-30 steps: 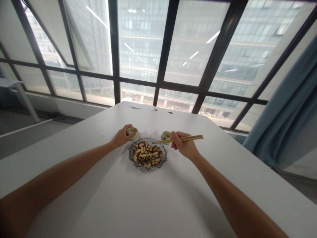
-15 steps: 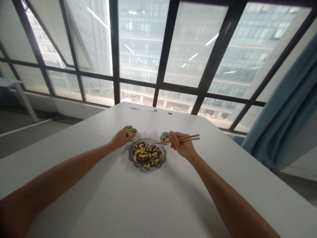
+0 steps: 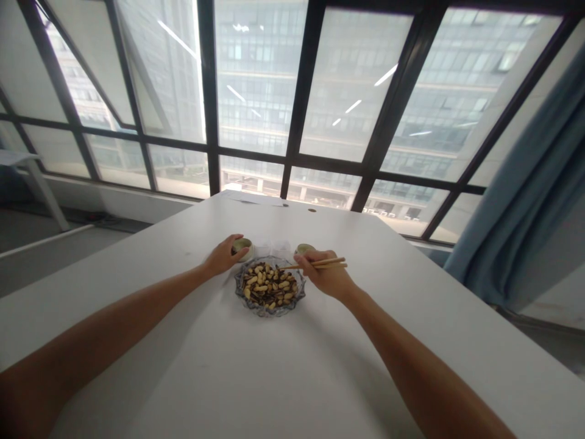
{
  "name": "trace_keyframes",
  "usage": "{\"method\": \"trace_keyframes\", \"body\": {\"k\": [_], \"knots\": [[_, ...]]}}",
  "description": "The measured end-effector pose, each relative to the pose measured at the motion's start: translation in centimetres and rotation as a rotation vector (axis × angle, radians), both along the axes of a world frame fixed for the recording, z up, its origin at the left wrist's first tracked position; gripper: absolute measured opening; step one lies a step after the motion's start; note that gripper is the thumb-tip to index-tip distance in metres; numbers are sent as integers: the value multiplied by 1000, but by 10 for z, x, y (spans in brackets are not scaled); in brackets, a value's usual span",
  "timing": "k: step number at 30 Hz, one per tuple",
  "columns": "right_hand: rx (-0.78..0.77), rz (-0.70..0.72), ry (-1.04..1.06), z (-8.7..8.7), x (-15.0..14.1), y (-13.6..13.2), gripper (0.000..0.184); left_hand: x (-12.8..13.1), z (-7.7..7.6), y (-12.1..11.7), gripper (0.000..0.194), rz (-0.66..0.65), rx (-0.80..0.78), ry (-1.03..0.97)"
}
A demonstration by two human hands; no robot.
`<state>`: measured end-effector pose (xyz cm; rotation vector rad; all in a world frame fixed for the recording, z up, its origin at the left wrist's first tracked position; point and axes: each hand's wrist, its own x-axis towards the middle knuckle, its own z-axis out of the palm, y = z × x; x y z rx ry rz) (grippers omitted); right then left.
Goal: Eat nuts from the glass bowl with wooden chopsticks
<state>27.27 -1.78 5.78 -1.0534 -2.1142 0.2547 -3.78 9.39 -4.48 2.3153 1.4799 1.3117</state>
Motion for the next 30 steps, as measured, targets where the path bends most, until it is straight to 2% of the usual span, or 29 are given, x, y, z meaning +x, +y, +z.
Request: {"method": "trace_keyframes", "body": {"k": [10, 22, 30], "knots": [[-79, -94, 181, -8, 7, 10, 58, 1, 0, -1, 49, 10, 5, -12], [-21, -38, 133, -12, -3, 6, 47, 2, 1, -2, 49, 13, 11, -10], [22, -28, 121, -17, -6, 4, 44, 2, 4, -6, 53, 74, -31, -6]]}}
